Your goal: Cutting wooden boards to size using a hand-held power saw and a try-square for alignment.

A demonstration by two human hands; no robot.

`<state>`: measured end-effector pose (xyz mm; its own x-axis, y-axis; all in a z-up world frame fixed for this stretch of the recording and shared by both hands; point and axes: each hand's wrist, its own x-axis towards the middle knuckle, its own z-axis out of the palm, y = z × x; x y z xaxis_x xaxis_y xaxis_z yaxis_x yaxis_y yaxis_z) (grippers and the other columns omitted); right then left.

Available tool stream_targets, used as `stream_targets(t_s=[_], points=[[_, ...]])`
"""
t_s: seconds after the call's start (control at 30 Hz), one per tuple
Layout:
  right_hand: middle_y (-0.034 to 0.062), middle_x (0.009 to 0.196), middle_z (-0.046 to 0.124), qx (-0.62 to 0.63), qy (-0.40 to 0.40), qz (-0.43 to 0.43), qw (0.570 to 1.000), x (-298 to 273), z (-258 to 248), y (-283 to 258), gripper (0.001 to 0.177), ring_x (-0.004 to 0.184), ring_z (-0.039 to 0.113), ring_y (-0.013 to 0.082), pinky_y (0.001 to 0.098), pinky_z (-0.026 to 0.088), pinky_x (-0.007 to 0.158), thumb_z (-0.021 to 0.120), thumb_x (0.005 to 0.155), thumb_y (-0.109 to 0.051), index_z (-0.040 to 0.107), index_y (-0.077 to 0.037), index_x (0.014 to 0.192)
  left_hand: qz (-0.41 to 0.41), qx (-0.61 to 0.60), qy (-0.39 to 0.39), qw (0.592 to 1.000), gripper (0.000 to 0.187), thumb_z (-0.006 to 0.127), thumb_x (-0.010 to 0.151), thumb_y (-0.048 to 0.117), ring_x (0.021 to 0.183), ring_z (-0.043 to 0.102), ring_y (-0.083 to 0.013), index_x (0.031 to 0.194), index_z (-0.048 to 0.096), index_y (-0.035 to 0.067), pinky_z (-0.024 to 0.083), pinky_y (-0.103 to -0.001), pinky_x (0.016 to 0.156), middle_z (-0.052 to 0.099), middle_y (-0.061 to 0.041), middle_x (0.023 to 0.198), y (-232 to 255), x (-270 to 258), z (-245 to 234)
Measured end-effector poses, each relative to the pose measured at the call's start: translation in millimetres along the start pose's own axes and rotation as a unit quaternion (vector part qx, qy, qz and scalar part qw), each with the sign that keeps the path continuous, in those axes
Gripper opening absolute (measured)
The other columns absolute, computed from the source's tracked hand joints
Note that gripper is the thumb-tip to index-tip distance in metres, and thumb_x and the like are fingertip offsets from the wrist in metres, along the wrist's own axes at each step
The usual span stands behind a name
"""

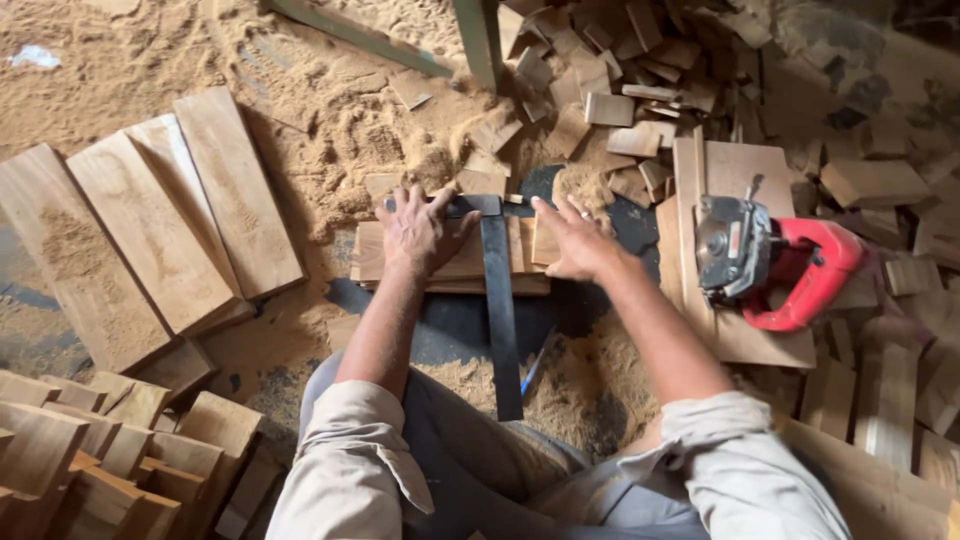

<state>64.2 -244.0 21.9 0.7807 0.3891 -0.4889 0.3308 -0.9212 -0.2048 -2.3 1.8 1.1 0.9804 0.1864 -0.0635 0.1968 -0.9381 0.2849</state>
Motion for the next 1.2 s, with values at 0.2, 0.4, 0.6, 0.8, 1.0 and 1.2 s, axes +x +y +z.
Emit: stream_targets(t_s=[0.2, 0.4, 0.6, 0.8, 1.0, 1.2], points=[[0.0343, 0.159, 0.03, 0.054, 0.158, 0.02, 0.986, 21, -47, 12, 0.114, 0.144, 0.039, 0.0464, 0.0523, 0.044, 0.116, 0.088, 0.073, -0.013, 0.023, -0.014, 0.165, 0.008, -0.022, 0.014, 1.0, 0.072, 0.049, 0.09, 0.076, 0.128, 0.046, -0.035, 0.145, 0.054, 0.031, 0.036, -0.059, 0.097, 0.056, -0.017, 0.131, -5, 2, 10], [0.0225, 0.152, 0.044, 0.429, 0.267, 0.014, 0.863, -77, 20, -48, 0.086, 0.121, 0.065, 0.0327, 0.0502, 0.063, 0.09, 0.069, 0.091, -0.03, 0.023, -0.003, 0.158, 0.009, -0.016, 0.012, 1.0, 0.07, 0.048, 0.092, 0.076, 0.126, 0.047, -0.0333, 0.144, 0.055, 0.03, 0.037, -0.058, 0.097, 0.057, -0.016, 0.131, -5, 3, 8], [0.0158, 0.088, 0.069, 0.595, 0.024, 0.148, 0.79, -120, 157, -90, 0.044, 0.067, 0.068, 0.0213, 0.0352, 0.05, 0.051, 0.078, 0.083, -0.023, 0.053, -0.004, 0.115, 0.012, -0.017, 0.014, 1.0, 0.071, 0.048, 0.092, 0.077, 0.127, 0.047, -0.0327, 0.145, 0.054, 0.03, 0.038, -0.058, 0.098, 0.055, -0.016, 0.132, -4, -2, 7], [0.0149, 0.069, 0.061, 0.657, 0.124, 0.116, 0.735, -113, 147, -66, 0.021, 0.051, 0.059, 0.0187, 0.0336, 0.051, 0.041, 0.07, 0.079, -0.002, 0.052, 0.002, 0.089, 0.049, 0.014, 0.05, 0.997, 0.075, 0.055, 0.089, 0.076, 0.129, 0.045, -0.0383, 0.147, 0.045, 0.03, 0.038, -0.061, 0.097, 0.047, -0.022, 0.14, -29, 7, 45], [0.0116, 0.07, 0.064, 0.637, 0.255, 0.108, 0.719, -136, 100, -40, 0.014, 0.051, 0.061, 0.0149, 0.0277, 0.054, 0.041, 0.068, 0.078, 0.0, 0.055, 0.002, 0.083, 0.208, 0.169, 0.003, 0.963, 0.091, 0.067, 0.071, 0.066, 0.124, 0.048, -0.0308, 0.153, 0.039, 0.034, 0.038, -0.052, 0.103, 0.048, -0.014, 0.138, -46, -39, 18], [0.0102, 0.071, 0.064, 0.634, 0.351, 0.057, 0.687, -154, 80, -25, 0.013, 0.054, 0.062, 0.014, 0.0276, 0.054, 0.042, 0.068, 0.083, -0.002, 0.055, 0.0, 0.084, -0.005, 0.087, -0.141, 0.986, 0.099, 0.044, 0.093, 0.08, 0.096, 0.062, -0.0262, 0.162, 0.029, 0.012, 0.056, -0.042, 0.078, 0.057, -0.022, 0.123, 19, -54, 28]])
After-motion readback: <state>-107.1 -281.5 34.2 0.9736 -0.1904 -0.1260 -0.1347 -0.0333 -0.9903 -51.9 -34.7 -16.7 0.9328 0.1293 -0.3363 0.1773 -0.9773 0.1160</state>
